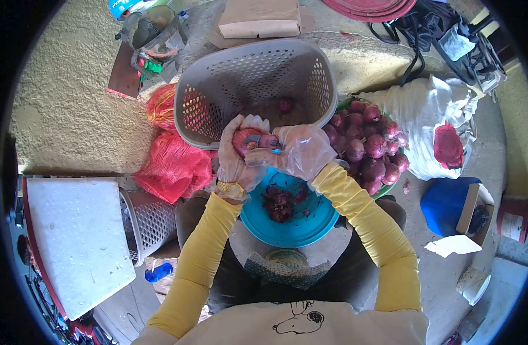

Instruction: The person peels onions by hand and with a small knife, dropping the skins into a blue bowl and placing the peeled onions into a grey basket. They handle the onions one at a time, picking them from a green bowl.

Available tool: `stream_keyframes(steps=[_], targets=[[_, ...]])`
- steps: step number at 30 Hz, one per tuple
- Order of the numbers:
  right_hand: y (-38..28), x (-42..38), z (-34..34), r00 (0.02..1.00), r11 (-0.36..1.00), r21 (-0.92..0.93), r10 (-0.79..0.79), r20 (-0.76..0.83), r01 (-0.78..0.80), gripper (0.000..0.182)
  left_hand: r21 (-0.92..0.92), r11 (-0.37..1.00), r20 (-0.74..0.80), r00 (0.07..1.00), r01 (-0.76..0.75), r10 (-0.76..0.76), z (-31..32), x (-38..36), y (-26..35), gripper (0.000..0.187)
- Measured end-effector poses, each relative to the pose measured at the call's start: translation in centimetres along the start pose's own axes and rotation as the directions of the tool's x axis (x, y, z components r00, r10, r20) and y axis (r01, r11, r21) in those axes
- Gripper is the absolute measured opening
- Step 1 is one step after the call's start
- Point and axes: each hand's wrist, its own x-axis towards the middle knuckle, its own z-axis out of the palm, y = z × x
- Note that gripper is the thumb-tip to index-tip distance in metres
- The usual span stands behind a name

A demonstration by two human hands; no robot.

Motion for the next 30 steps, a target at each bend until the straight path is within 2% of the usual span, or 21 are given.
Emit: stream_keyframes(steps=[1,2,3,4,5,6,8,10,11,13,14,16,17,19,20,22,23,25,26,28,30], targets=[[0.0,0.0,0.4,1.000,1.000,0.000,0.000,-0.002,0.000,0.075,-0.062,0.995,-0.184,0.981,-0.077,0.064,0.6,-0.2,-0.1,0.024],[0.0,-0.1,0.8,0.999,0.991,0.132,0.036,0.007,-0.036,0.074,-0.063,0.995,-0.183,0.981,-0.076,0.064,0.1,-0.2,0.0,0.024],[-0.1,-0.2,1.2,0.997,0.963,0.261,0.070,0.022,-0.073,0.074,-0.053,0.996,-0.025,0.997,-0.077,0.076,-0.3,-0.1,0.2,0.024],[-0.2,-0.3,1.5,0.997,0.963,0.260,0.070,0.023,-0.074,0.074,-0.044,0.996,0.134,0.987,-0.081,0.086,-0.7,-0.1,0.2,0.024],[-0.4,-0.4,1.8,0.996,0.914,0.395,0.080,0.050,-0.093,0.071,-0.045,0.996,0.133,0.987,-0.081,0.086,-1.1,-0.1,0.0,0.024],[-0.5,-0.4,2.0,0.993,0.846,0.521,0.086,0.078,-0.114,0.069,-0.018,0.987,0.067,0.985,-0.158,0.159,-0.8,-0.4,-0.2,0.024],[0.5,-0.2,2.3,0.996,0.866,0.493,0.055,0.075,-0.085,0.066,0.014,0.973,0.002,0.973,-0.231,0.231,-0.6,-0.4,-0.1,0.025],[1.5,0.2,1.4,0.997,0.883,0.465,0.022,0.073,-0.053,0.064,0.058,0.998,0.088,0.996,-0.033,0.028,-0.7,0.0,0.6,0.026],[1.6,0.5,0.1,0.997,0.933,0.360,-0.004,0.076,-0.023,0.062,0.059,0.998,0.088,0.996,-0.034,0.029,-1.0,0.2,0.3,0.026],[1.1,0.6,-1.4,0.997,0.984,0.166,-0.064,0.035,0.058,0.063,0.434,0.881,-0.046,0.972,-0.187,0.229,-1.0,0.6,-0.4,0.026],[0.8,0.5,-1.5,0.997,0.985,0.165,-0.065,0.035,0.058,0.063,0.433,0.882,-0.045,0.972,-0.188,0.229,-1.2,0.5,-0.3,0.026],[0.3,0.1,-1.6,0.984,0.985,0.002,-0.172,-0.037,0.172,0.055,0.246,0.965,0.116,0.991,-0.093,0.066,-0.1,-0.7,0.3,0.022],[0.2,-0.1,-1.2,0.985,0.985,0.004,-0.171,-0.038,0.171,0.055,0.248,0.964,0.116,0.991,-0.092,0.065,-0.2,-0.5,0.3,0.022],[0.4,-0.1,-0.1,1.000,0.998,0.056,-0.025,-0.011,0.026,0.057,0.005,1.000,-0.028,1.000,-0.008,0.008,-0.4,0.2,0.1,0.022],[0.3,-0.3,0.3,1.000,0.998,0.054,-0.022,-0.011,0.023,0.057,0.003,1.000,-0.029,1.000,-0.005,0.005,-0.6,0.1,0.0,0.022],[-0.1,-0.2,1.2,0.999,0.964,0.263,0.050,-0.006,-0.047,0.073,0.012,0.995,0.051,0.994,-0.095,0.094,-0.7,0.0,0.1,0.024],[-0.3,-0.3,1.5,0.999,0.963,0.264,0.050,-0.006,-0.047,0.073,0.013,0.995,0.050,0.994,-0.095,0.094,-0.7,0.0,0.1,0.024],[-0.5,-0.3,2.0,0.986,0.866,0.471,0.134,0.103,-0.167,0.070,0.033,0.976,0.089,0.973,-0.216,0.213,-0.6,0.0,0.0,0.026],[-0.6,-0.4,2.3,0.986,0.866,0.471,0.134,0.104,-0.167,0.070,0.032,0.976,0.088,0.973,-0.216,0.212,-0.5,0.0,-0.2,0.026],[-0.7,-0.4,3.1,0.990,0.820,0.555,0.119,0.077,-0.142,0.068,0.132,0.927,-0.090,0.927,-0.351,0.364,0.5,-0.4,-0.6,0.034],[-0.4,-0.4,3.5,0.995,0.825,0.556,0.094,0.037,-0.099,0.068,0.126,0.926,-0.058,0.929,-0.355,0.364,0.0,-0.3,-0.6,0.035]])
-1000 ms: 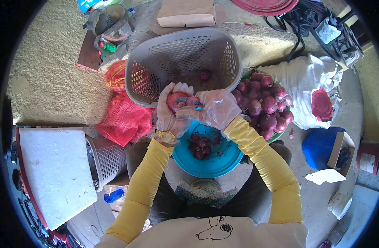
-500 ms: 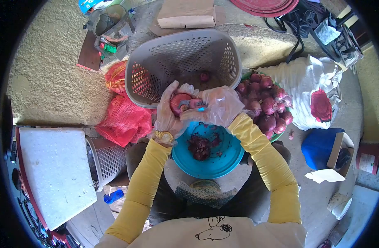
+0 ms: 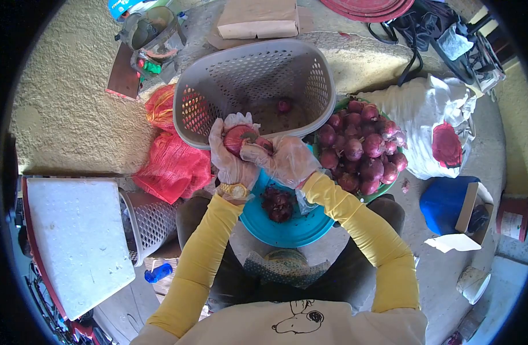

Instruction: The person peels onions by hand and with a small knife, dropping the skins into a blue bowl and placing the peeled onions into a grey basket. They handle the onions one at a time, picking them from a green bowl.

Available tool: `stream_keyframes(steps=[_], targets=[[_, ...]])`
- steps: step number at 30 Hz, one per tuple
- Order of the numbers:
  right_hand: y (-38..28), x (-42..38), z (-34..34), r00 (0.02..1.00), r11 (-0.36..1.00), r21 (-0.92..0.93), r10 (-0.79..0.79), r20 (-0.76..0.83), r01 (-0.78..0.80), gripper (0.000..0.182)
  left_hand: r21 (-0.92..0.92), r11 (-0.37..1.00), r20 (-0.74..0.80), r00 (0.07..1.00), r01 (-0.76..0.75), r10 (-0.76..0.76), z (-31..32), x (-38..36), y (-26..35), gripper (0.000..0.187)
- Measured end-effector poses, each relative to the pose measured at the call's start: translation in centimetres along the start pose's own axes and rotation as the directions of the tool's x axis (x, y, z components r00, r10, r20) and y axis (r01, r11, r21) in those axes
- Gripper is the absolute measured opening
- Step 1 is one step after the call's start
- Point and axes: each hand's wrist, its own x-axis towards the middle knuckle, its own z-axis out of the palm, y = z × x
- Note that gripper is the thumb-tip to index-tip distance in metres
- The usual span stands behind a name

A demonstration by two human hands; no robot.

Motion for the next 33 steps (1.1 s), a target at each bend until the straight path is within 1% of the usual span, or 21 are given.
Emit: stream_keyframes(steps=[2,4,5,6,8,9,10,12,13,15,16,18,19,21,22,25,27,28,30,31,33], targets=[[0.0,0.2,-0.8,0.999,0.999,0.000,-0.046,-0.022,0.046,0.068,-0.004,1.000,0.036,0.999,-0.003,0.003,-0.5,0.7,0.3,0.036],[-0.8,0.7,-3.6,0.992,0.887,-0.444,-0.113,0.052,0.124,0.055,0.072,0.939,0.350,0.874,0.335,-0.338,0.2,1.3,1.8,0.029],[-1.1,1.1,-4.6,0.985,0.864,-0.476,-0.166,0.038,0.164,0.060,0.071,0.879,0.157,0.865,0.472,-0.477,0.9,0.5,2.9,0.029],[-1.2,1.0,-4.6,0.985,0.864,-0.476,-0.167,0.038,0.165,0.060,0.071,0.879,0.158,0.865,0.471,-0.476,0.8,0.3,2.7,0.029],[-1.3,0.8,-4.6,0.967,0.797,-0.555,-0.246,0.066,0.240,0.067,0.289,0.927,0.170,0.940,0.239,-0.296,-0.1,0.2,1.5,0.032],[-1.4,0.6,-4.5,0.965,0.770,-0.592,-0.255,0.053,0.236,0.074,0.070,0.968,0.461,0.853,0.240,-0.245,-0.8,-0.2,0.7,0.027],[-1.1,0.6,-4.3,0.966,0.771,-0.593,-0.252,0.052,0.233,0.074,0.070,0.968,0.460,0.853,0.243,-0.247,-1.4,0.3,0.5,0.027],[-0.3,0.7,-3.6,0.986,0.776,-0.615,-0.166,0.013,0.138,0.077,-0.131,0.868,0.328,0.847,0.479,-0.418,-1.7,1.4,0.6,0.021],[-0.2,0.7,-3.3,0.986,0.777,-0.615,-0.165,0.012,0.137,0.077,-0.131,0.868,0.328,0.847,0.480,-0.419,-1.5,1.3,0.5,0.021],[-0.3,0.5,-2.7,0.993,0.876,-0.474,-0.112,-0.023,0.088,0.077,-0.166,0.911,0.040,0.925,0.378,-0.377,-1.0,1.1,0.4,0.019],[-0.3,0.5,-2.4,0.994,0.877,-0.473,-0.111,-0.024,0.087,0.077,-0.166,0.910,0.040,0.925,0.379,-0.378,-1.0,1.1,0.3,0.019],[-0.2,0.4,-2.0,1.000,0.949,-0.314,-0.008,0.008,0.010,0.060,-0.070,0.969,0.097,0.968,0.237,-0.230,-1.2,1.1,0.2,0.023],[0.2,0.4,-1.7,1.000,0.949,-0.314,-0.007,0.008,0.010,0.060,-0.071,0.969,0.097,0.968,0.238,-0.230,-1.2,1.0,0.2,0.023],[0.6,0.5,-1.1,0.999,0.997,-0.076,-0.009,0.032,0.011,0.069,-0.055,0.984,0.169,0.972,0.172,-0.161,-1.0,0.8,0.4,0.024],[0.5,0.4,-0.9,0.999,0.997,-0.077,-0.009,0.033,0.012,0.069,-0.056,0.984,0.169,0.973,0.171,-0.160,-0.7,0.5,0.5,0.024],[-0.2,0.2,-0.7,1.000,0.999,0.034,0.008,0.009,-0.008,0.067,-0.041,0.995,0.089,0.992,0.091,-0.087,0.1,0.0,0.7,0.027],[-0.2,0.4,-1.9,0.997,0.986,-0.165,0.017,0.072,-0.005,0.050,0.009,0.978,0.119,0.971,0.207,-0.207,0.2,0.1,1.2,0.029],[-0.3,0.7,-2.6,0.997,0.986,-0.165,0.014,0.072,-0.002,0.050,0.010,0.979,0.121,0.971,0.205,-0.205,0.2,0.3,1.6,0.029],[-0.9,1.1,-4.2,0.987,0.896,-0.416,-0.156,0.036,0.156,0.066,0.062,0.890,0.175,0.873,0.452,-0.455,0.5,0.7,2.7,0.029],[-1.7,0.8,-4.7,0.984,0.842,-0.513,-0.171,0.045,0.170,0.068,0.064,0.890,0.174,0.873,0.451,-0.455,0.8,0.3,2.6,0.029],[-1.7,0.5,-4.4,0.969,0.805,-0.547,-0.242,0.047,0.228,0.070,0.187,0.950,0.143,0.950,0.249,-0.277,2.0,-1.4,1.8,0.024]])
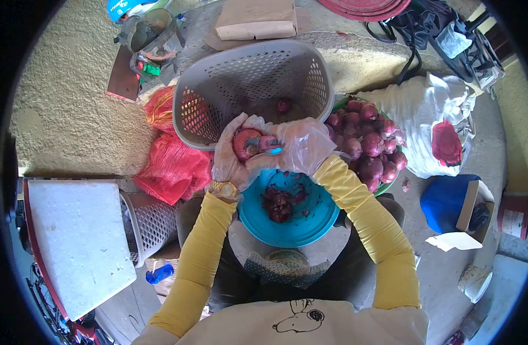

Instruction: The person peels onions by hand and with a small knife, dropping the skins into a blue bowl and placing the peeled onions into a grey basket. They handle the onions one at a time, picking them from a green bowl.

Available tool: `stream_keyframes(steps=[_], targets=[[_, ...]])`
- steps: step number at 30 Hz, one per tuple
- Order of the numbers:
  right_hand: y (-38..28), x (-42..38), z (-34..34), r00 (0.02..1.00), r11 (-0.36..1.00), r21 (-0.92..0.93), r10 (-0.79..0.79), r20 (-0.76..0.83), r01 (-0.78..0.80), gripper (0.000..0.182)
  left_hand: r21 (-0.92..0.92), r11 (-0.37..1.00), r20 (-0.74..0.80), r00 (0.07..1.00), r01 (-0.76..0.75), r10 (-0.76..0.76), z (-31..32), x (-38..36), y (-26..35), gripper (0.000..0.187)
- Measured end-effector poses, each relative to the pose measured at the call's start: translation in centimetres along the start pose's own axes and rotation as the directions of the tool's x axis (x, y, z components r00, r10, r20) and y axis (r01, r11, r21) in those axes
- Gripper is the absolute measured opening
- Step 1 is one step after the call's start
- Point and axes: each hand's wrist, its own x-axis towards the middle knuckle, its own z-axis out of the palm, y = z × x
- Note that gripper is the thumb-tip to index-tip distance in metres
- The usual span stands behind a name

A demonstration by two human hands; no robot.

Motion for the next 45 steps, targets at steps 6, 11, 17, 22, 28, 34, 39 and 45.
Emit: stream_keyframes(steps=[6,11,17,22,28,34,39,45], targets=[[-0.1,-0.3,1.8,0.995,0.994,-0.055,0.097,0.014,-0.097,0.070,-0.339,0.940,0.211,0.976,0.026,0.050,-4.0,2.7,-2.0,0.026],[-0.4,-0.6,3.6,0.989,0.951,0.278,0.145,-0.012,-0.136,0.061,-0.228,0.968,-0.082,0.992,-0.108,0.091,-2.0,2.0,-1.3,0.030],[-1.5,-0.5,3.9,0.934,0.805,0.475,0.294,0.201,-0.356,0.063,-0.123,0.959,-0.181,0.956,-0.255,0.231,-2.4,1.7,-1.7,0.034],[0.0,-0.3,2.5,0.988,0.959,0.235,0.151,0.039,-0.156,0.066,-0.044,0.987,-0.029,0.988,-0.155,0.154,-1.7,0.9,-1.0,0.031],[1.1,0.3,0.2,0.995,0.997,0.016,0.075,0.073,-0.076,0.074,-0.247,0.952,0.124,0.980,0.181,-0.154,-2.6,2.0,-0.8,0.019],[0.5,-0.2,3.2,0.976,0.942,0.261,0.195,0.094,-0.213,0.074,-0.262,0.963,-0.060,0.997,-0.057,0.042,-2.7,2.0,-1.6,0.024],[-0.3,-0.5,5.4,0.937,0.789,0.507,0.273,0.218,-0.347,0.070,-0.149,0.958,-0.073,0.969,-0.245,0.236,-2.7,1.9,-1.9,0.027],[0.4,0.1,2.0,0.973,0.882,0.413,0.181,0.144,-0.225,0.067,-0.248,0.968,0.126,0.990,-0.034,0.067,-3.0,2.3,-0.2,0.025]])
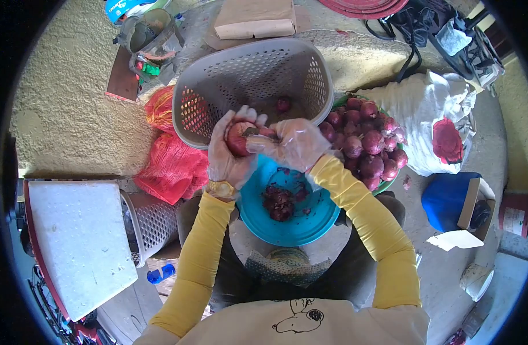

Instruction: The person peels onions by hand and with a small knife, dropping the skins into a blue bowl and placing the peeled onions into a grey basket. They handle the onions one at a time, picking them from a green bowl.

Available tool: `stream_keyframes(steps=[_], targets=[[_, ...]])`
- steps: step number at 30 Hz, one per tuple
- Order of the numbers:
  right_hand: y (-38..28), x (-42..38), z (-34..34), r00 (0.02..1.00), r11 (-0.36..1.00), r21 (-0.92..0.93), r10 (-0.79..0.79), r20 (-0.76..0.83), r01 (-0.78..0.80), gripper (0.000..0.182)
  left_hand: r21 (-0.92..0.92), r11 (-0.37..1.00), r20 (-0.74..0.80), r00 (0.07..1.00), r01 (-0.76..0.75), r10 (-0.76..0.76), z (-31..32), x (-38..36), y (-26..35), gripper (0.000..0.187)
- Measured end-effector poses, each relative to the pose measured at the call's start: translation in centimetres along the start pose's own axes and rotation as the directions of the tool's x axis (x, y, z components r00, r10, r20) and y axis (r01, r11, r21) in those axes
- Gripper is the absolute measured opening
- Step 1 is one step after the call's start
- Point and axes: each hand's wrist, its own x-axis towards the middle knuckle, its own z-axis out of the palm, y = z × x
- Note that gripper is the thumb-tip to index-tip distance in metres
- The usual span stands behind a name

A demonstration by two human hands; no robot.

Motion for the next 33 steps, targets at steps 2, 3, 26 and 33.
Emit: stream_keyframes(steps=[2,3,26,33], targets=[[-0.3,0.0,-0.8,0.982,0.944,-0.309,-0.157,-0.106,0.117,0.059,-0.017,0.976,-0.074,0.973,0.218,-0.218,0.7,0.1,0.4,0.023],[-0.7,-0.2,-0.9,0.983,0.903,-0.418,-0.156,-0.098,0.101,0.066,-0.017,0.976,-0.074,0.973,0.219,-0.219,1.0,0.0,0.2,0.023],[0.7,-3.3,-3.3,0.933,0.898,-0.294,-0.356,-0.049,0.327,0.042,-0.330,0.930,-0.224,0.945,0.159,-0.241,-0.4,-0.3,1.7,0.030],[-3.3,-6.4,-3.9,0.986,0.812,-0.560,-0.129,0.104,0.165,0.056,-0.209,0.960,-0.339,0.907,0.188,-0.251,1.0,-0.8,1.7,0.035]])
